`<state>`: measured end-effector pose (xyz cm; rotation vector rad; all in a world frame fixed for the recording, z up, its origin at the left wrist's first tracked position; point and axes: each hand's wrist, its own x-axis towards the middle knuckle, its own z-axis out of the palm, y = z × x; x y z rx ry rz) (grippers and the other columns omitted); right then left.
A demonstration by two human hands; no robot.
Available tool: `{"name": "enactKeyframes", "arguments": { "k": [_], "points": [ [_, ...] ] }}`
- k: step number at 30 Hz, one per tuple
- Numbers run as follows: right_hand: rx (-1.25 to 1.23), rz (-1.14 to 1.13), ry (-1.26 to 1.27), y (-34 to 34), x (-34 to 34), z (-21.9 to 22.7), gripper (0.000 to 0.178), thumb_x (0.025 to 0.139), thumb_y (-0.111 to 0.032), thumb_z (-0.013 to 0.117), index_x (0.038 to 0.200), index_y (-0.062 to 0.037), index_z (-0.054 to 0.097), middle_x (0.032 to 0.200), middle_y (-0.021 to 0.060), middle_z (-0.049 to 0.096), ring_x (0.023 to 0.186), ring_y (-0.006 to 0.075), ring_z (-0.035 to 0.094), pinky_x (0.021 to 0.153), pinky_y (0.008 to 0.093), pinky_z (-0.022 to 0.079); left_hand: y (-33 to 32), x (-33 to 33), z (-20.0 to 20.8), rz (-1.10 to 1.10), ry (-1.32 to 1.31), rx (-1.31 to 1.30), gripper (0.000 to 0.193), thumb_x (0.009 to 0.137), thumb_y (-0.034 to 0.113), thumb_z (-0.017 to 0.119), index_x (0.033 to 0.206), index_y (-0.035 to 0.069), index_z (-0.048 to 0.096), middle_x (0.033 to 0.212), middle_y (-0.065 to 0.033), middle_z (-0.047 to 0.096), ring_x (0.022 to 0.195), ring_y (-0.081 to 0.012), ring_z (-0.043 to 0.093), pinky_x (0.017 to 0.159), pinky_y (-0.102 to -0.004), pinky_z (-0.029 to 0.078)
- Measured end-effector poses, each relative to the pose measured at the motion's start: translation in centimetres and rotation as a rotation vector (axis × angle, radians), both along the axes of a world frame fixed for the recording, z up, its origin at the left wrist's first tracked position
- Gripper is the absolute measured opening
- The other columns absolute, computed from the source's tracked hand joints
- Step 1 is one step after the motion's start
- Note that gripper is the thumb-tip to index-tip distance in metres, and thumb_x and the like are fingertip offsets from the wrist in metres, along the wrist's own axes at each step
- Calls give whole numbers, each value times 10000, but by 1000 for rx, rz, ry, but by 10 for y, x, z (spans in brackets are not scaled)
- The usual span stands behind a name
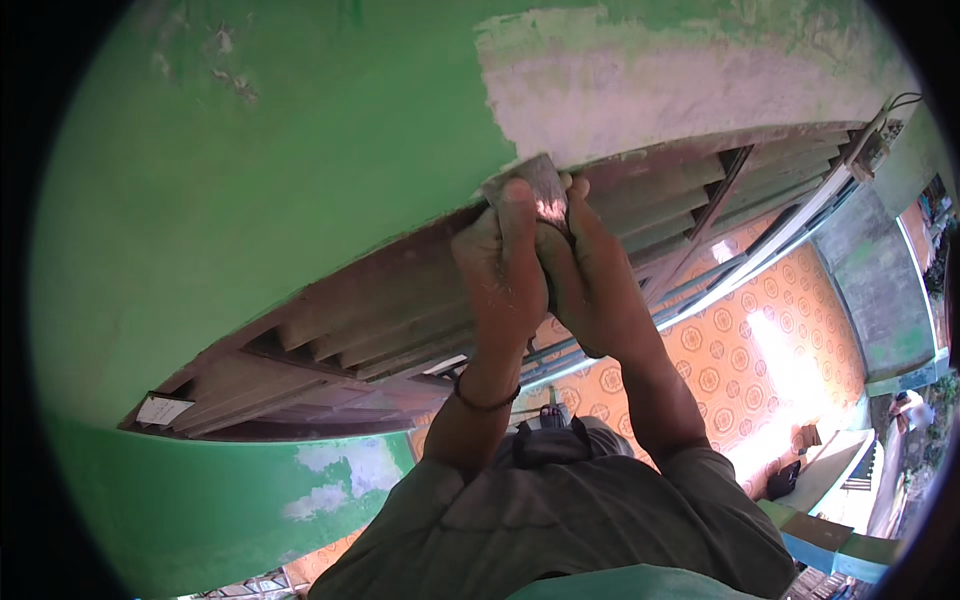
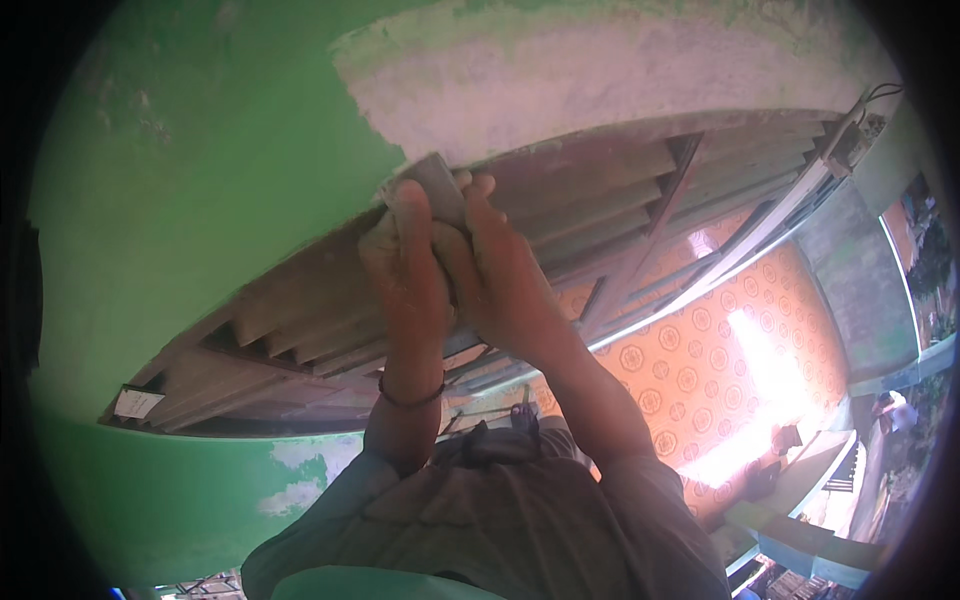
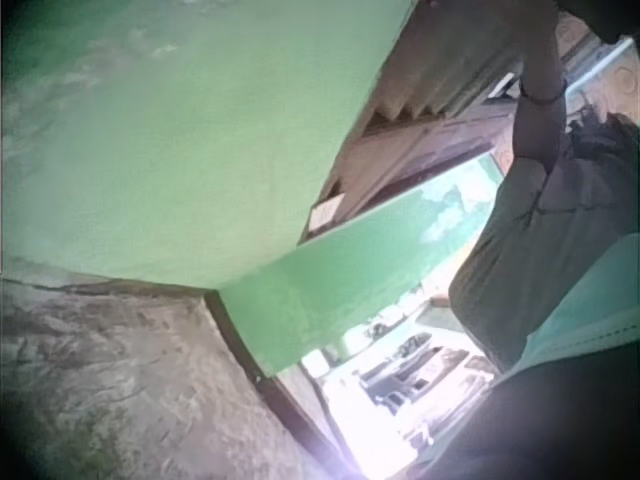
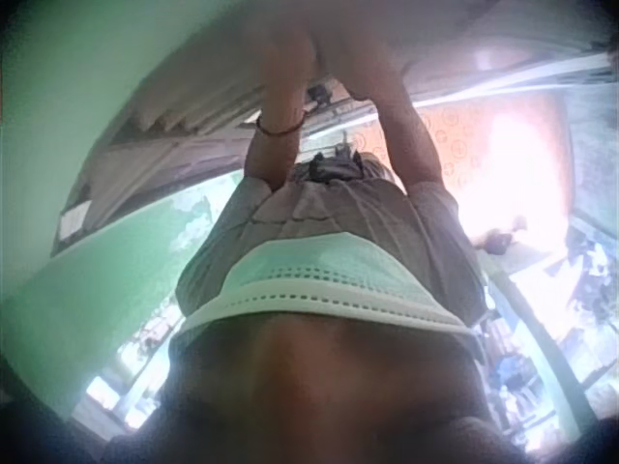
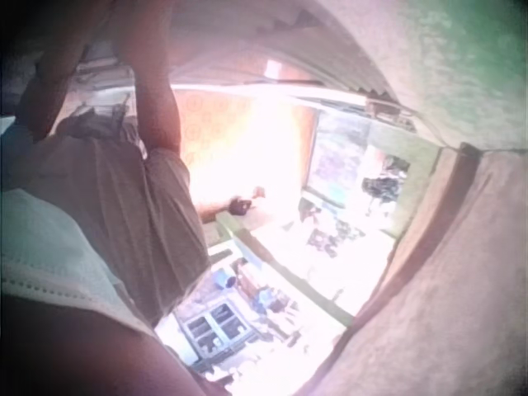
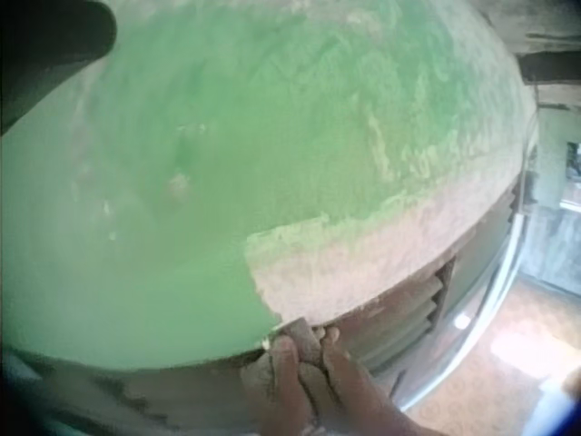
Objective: The person scrapes old paint from a green wall using a handheld scraper. They repeatedly remove flakes and residue from the upper wall area near a wooden slatted structure.
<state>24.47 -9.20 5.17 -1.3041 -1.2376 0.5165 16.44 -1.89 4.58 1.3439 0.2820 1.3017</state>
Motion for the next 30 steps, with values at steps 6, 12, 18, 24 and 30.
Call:
{"name": "enactKeyframes", "arguments": {
  "k": [6, 12, 18, 24, 30],
  "points": [
    [42, -12, -20, 4, 2, 1, 538, 1046, -169, 513, 1441, 144, 325, 1034, 337, 648, 953, 492, 665, 829, 456, 521, 3, 1, 6, 29, 33, 10, 499, 1117, 344, 482, 1105, -105, 700, 997, -187, 767, 835, -176, 715, 746, -302, 582],
    [-103, -58, 102, -1, -6, -3, 446, 1085, -154, 474, 1413, 140, 401, 814, 68, 612, 695, 70, 544, 586, 261, 478, -5, -6, -7, 30, 199, -126, 493, 1116, 346, 484, 1099, -93, 709, 1003, -170, 768, 851, -159, 707, 757, -284, 574],
    [3, -12, 213, -7, -14, -9, 411, 1094, -146, 456, 1413, 109, 412, 834, 48, 611, 707, 60, 530, 607, 252, 482, -5, -13, -5, -64, 129, -126, 473, 1111, 333, 500, 1094, -88, 717, 1010, -172, 768, 847, -147, 700, 758, -279, 568],
    [66, -113, 87, -4, -10, -18, 507, 1067, -153, 502, 1458, 136, 360, 1082, 287, 679, 991, 373, 708, 848, 399, 538, -1, -10, 5, -97, 200, -22, 480, 1105, 349, 513, 1104, -85, 719, 1005, -160, 772, 849, -141, 696, 752, -270, 561],
    [106, -260, -5, 12, -6, -31, 511, 1054, -145, 526, 1460, 129, 380, 1069, 288, 684, 937, 380, 728, 770, 402, 557, 10, -8, 4, -162, 242, -122, 434, 1102, 332, 523, 1032, -44, 729, 908, -85, 747, 764, -84, 633, 680, -232, 502]
  ]
}}
